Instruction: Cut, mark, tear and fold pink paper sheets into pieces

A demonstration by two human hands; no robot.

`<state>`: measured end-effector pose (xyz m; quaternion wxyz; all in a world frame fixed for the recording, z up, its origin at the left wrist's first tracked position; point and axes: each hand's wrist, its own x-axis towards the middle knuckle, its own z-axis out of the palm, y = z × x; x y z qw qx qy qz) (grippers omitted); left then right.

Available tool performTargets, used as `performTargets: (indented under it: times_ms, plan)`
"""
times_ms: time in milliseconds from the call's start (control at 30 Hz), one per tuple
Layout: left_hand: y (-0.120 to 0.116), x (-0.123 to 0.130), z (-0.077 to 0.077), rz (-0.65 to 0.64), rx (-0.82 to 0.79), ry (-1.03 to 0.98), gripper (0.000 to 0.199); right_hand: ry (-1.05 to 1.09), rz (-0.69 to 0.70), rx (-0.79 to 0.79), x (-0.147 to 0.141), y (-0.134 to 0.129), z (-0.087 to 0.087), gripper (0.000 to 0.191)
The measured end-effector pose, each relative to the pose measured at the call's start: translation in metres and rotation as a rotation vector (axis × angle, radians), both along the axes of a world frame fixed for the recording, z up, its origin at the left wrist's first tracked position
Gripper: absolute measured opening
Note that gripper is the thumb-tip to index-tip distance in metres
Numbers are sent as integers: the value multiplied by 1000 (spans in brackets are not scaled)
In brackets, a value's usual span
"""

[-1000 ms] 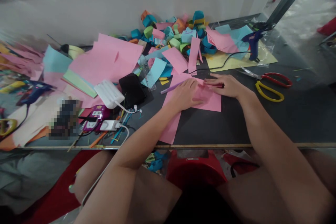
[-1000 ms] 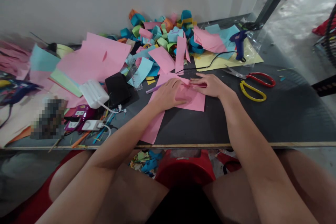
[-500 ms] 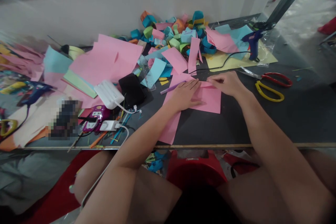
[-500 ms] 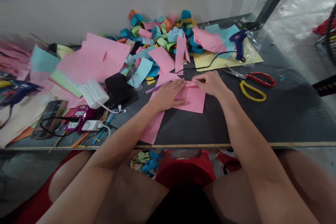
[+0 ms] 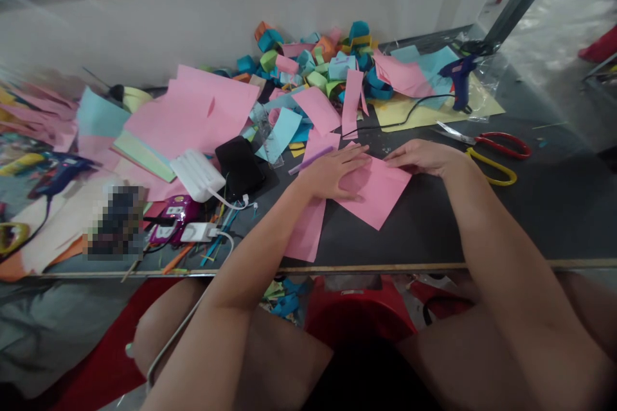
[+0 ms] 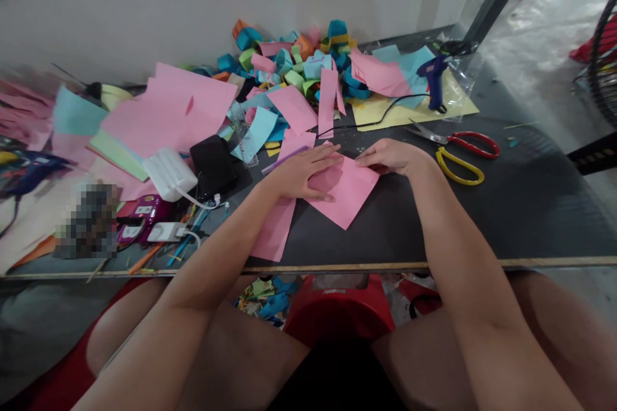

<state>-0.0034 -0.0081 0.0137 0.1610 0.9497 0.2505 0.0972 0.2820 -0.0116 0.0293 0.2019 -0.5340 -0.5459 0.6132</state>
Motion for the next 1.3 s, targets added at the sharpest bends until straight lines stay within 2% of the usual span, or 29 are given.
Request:
performTargets:
  times_ms: [67, 133, 200, 267, 333, 367, 467, 500, 567, 633, 700, 900, 1000, 1133, 1300]
  plan:
    - [0, -1, 2, 13, 45, -36, 95, -8, 2, -5, 1, 1, -3, 34]
    - [0, -1, 2, 96, 99, -97, 85, -42, -83, -19, 1, 2, -3, 31]
    - [2, -1, -3, 274, 141, -212, 78, -45, -244, 13, -1, 3, -1, 26]
    - [6, 2, -13, 491, 126, -402, 81, 15, -408, 76, -2, 4, 2, 21]
    - [10, 7, -23, 649, -5, -638, 89, 65, -497, 122, -3, 5, 5, 15]
    - [11, 11, -28, 687, -128, -746, 91, 78, -511, 146, -3, 5, 6, 14]
    - [11, 20, -34, 668, -527, -935, 89, 142, -502, 245, -5, 4, 8, 14]
    - [10, 22, -33, 649, -617, -966, 84, 173, -488, 272, -7, 2, 9, 16]
    - [8, 23, -31, 618, -685, -1013, 64, 219, -447, 291, -12, -1, 9, 22]
    - [7, 22, -29, 606, -644, -1054, 42, 245, -417, 293, -18, -4, 10, 27]
    - [7, 20, -27, 613, -556, -1071, 31, 265, -426, 319, -24, -7, 11, 30]
    - [2, 14, -14, 669, -202, -991, 22, 239, -448, 611, -31, -12, 15, 34]
    - [0, 11, -7, 647, -90, -980, 22, 197, -409, 673, -31, -15, 17, 28]
    - [2, 9, -8, 660, -44, -974, 24, 187, -398, 709, -33, -20, 16, 19]
    - [5, 9, -12, 666, -107, -975, 20, 208, -435, 750, -37, -22, 18, 14]
